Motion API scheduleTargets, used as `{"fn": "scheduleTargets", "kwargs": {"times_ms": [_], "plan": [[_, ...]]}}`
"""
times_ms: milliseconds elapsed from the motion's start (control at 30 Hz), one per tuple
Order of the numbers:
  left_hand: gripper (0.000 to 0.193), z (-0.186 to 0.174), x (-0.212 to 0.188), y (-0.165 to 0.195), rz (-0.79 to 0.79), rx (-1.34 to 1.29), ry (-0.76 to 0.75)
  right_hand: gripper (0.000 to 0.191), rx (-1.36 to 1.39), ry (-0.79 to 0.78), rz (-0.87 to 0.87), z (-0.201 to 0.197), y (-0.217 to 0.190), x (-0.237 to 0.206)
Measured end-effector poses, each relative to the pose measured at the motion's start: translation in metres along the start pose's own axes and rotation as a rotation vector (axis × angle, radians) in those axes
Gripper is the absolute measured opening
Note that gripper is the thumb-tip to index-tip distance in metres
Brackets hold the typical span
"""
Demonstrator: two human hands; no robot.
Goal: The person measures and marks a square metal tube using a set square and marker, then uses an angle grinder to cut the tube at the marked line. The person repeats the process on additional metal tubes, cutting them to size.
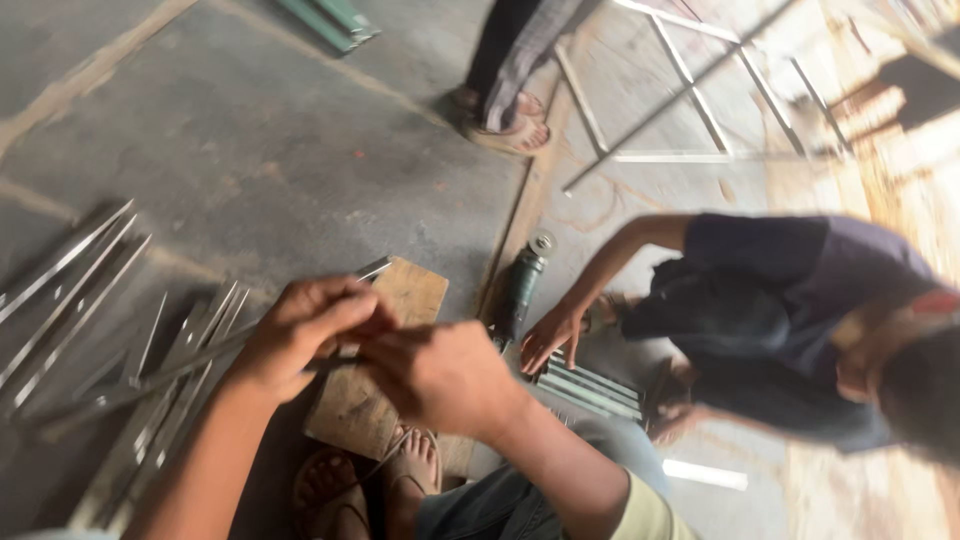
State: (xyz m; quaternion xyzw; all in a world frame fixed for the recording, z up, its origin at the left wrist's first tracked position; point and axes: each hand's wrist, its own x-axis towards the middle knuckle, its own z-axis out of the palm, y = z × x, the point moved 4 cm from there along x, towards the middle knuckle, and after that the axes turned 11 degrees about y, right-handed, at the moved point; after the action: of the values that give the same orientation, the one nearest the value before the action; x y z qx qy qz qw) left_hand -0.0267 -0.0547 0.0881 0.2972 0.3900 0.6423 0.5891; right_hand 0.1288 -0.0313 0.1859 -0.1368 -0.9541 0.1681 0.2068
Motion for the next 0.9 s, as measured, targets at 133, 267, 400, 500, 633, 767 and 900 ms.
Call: {"fn": "scheduleTargets", "kwargs": {"times_ms": [133,267,400,500,633,767,900], "plan": [[0.044,-0.018,0.011,0.002,0.018,-0.321,0.252,0.019,-0.008,0.242,0.142,-0.026,0.019,0.009],[0.044,-0.001,0.011,0.000,-0.050,-0.176,0.169,0.029,0.022,0.241,0.223,-0.026,0.022,0.018],[0.033,-0.001,0.016,-0.004,0.026,0.017,0.247,0.053,-0.129,0.032,0.184,-0.020,0.014,0.018],[0.029,-0.074,0.012,0.011,0.027,0.753,0.462,0.051,-0.349,-0.094,0.033,-0.047,0.024,0.008],[0.025,-0.195,-0.033,0.004,-0.264,1.624,0.564,0.056,-0.259,-0.274,0.526,-0.083,0.083,-0.022],[0.032,-0.242,-0.094,-0.079,-0.868,1.903,0.369,0.054,-0.096,-0.282,0.726,-0.067,0.166,-0.045],[0.037,-0.233,-0.102,-0.131,-1.053,1.865,0.263,0.059,0.096,-0.194,0.962,0.005,0.256,-0.113]]}}
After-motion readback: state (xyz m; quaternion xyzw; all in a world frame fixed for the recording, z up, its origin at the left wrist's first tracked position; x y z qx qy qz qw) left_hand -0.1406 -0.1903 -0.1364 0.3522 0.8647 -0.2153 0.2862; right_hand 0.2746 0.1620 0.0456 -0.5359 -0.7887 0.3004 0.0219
